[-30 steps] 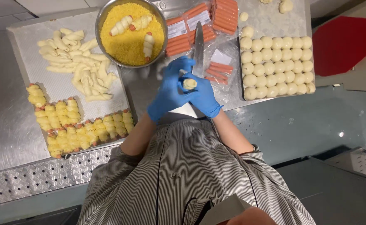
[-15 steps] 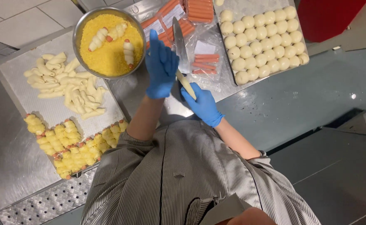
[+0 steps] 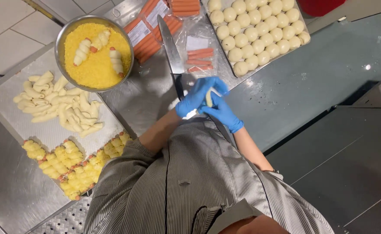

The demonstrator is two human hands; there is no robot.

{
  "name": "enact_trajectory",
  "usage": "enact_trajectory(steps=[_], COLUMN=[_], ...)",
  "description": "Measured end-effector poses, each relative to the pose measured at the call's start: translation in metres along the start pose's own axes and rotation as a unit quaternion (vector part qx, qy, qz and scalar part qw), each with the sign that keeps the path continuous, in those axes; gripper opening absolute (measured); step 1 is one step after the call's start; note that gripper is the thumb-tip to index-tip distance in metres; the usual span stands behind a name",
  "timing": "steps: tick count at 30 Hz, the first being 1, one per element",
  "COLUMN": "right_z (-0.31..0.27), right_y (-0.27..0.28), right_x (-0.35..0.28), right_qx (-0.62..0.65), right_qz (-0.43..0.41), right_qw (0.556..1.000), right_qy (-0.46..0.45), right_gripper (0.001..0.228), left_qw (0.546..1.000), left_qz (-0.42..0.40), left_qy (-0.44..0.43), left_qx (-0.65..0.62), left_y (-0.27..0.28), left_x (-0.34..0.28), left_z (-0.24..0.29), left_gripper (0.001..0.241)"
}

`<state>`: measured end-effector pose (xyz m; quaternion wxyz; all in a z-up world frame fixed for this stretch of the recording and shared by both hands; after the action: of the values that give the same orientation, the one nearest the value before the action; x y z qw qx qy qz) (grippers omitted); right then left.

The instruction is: Preparing sausage rolls by wrapping strips of dough around sausages and coating them in breadcrumbs.

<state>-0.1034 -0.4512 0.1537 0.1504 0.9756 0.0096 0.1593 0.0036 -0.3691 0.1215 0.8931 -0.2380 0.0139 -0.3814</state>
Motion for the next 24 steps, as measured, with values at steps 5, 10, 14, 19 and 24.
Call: enact_trajectory(steps=[5, 10, 14, 19, 24], right_z=[0.047, 0.042, 0.037, 0.002, 0.001], right_y=[0.019, 0.036, 0.037, 0.042, 0.063], right_x=[-0.039, -0.045, -0.043, -0.02, -0.023], right_qx=[0.212, 0.182, 0.144, 0.021, -0.086], right_qz=[0.097, 0.158, 0.17, 0.156, 0.189], right_qw=[0.93, 0.917, 0.921, 0.95, 0.949], right_qy=[-0.285, -0.317, -0.319, -0.271, -0.237], right_gripper=[0.026, 0.028, 0.034, 0.031, 0.025], left_qw=[0.926, 0.677, 0.565, 0.517, 0.618], left_qz=[0.006, -0.073, -0.043, -0.054, -0.052], left_qy=[0.039, 0.02, -0.057, -0.044, 0.12], left_qx=[0.376, 0.732, 0.822, 0.853, 0.775], left_y=[0.081, 0.112, 0.097, 0.082, 0.075], left_x=[0.035, 0.022, 0.039, 0.057, 0.055], left_z=[-0.051, -0.128, -0.136, -0.16, -0.137], left_gripper=[0.026, 0.019, 0.028, 0.023, 0.027])
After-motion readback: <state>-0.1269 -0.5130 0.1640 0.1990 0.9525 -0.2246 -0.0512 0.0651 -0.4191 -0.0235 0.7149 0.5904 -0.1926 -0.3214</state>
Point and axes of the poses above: each hand's wrist, its own x-axis towards the middle knuckle, its own y-axis out of the back of the hand, z = x × y, the point moved 5 cm from there along x, towards the middle knuckle, and after that the axes turned 2 degrees about z, right-handed, at the moved point
